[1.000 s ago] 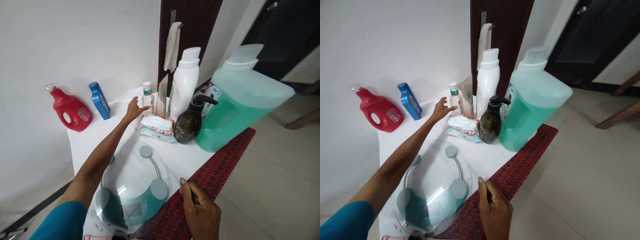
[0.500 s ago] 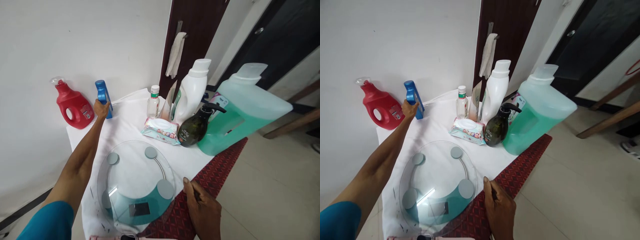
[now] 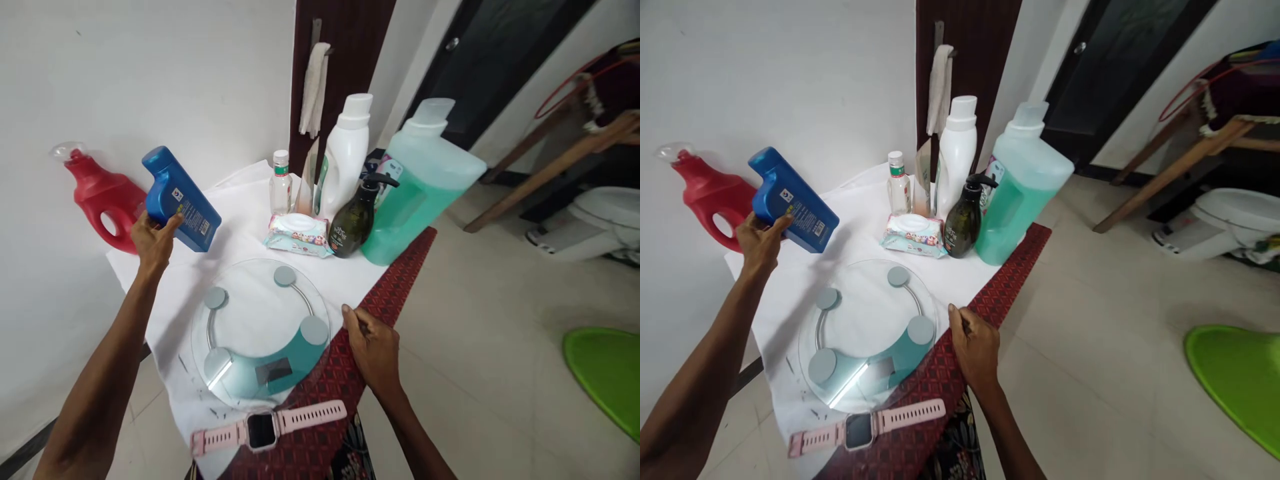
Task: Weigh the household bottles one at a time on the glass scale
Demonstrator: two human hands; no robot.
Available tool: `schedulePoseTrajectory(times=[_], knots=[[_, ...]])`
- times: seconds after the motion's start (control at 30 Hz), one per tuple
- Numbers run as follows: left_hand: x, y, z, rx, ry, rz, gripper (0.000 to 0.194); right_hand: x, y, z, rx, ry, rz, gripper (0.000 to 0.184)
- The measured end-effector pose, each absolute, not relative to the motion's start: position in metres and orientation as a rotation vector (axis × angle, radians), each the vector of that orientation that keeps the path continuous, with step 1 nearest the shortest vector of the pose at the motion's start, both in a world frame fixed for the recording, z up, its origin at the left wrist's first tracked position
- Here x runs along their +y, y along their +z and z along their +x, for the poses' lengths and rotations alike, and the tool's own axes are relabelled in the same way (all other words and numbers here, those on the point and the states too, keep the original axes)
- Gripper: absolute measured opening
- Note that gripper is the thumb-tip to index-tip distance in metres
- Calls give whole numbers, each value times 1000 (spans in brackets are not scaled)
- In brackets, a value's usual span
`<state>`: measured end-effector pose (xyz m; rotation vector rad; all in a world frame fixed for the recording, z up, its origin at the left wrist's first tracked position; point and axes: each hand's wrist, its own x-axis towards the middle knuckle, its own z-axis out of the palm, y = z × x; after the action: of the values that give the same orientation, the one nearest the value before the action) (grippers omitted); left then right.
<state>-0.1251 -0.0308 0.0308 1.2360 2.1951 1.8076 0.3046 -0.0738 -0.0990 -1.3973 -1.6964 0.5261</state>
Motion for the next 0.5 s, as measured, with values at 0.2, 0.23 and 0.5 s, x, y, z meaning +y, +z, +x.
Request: schedulePoseTrajectory(times=[0.2, 0.23, 0.5], knots=[[-128, 55, -34, 1961, 1757, 1270, 43, -74, -97, 302, -1686, 539, -1388, 55], [-140, 54, -22, 1944, 1732, 1278, 42, -74, -97, 301, -1683, 536, -1382, 55], [-183, 25, 29, 1971, 1600, 1375, 39, -74, -96, 298, -1686, 520, -1358, 52]])
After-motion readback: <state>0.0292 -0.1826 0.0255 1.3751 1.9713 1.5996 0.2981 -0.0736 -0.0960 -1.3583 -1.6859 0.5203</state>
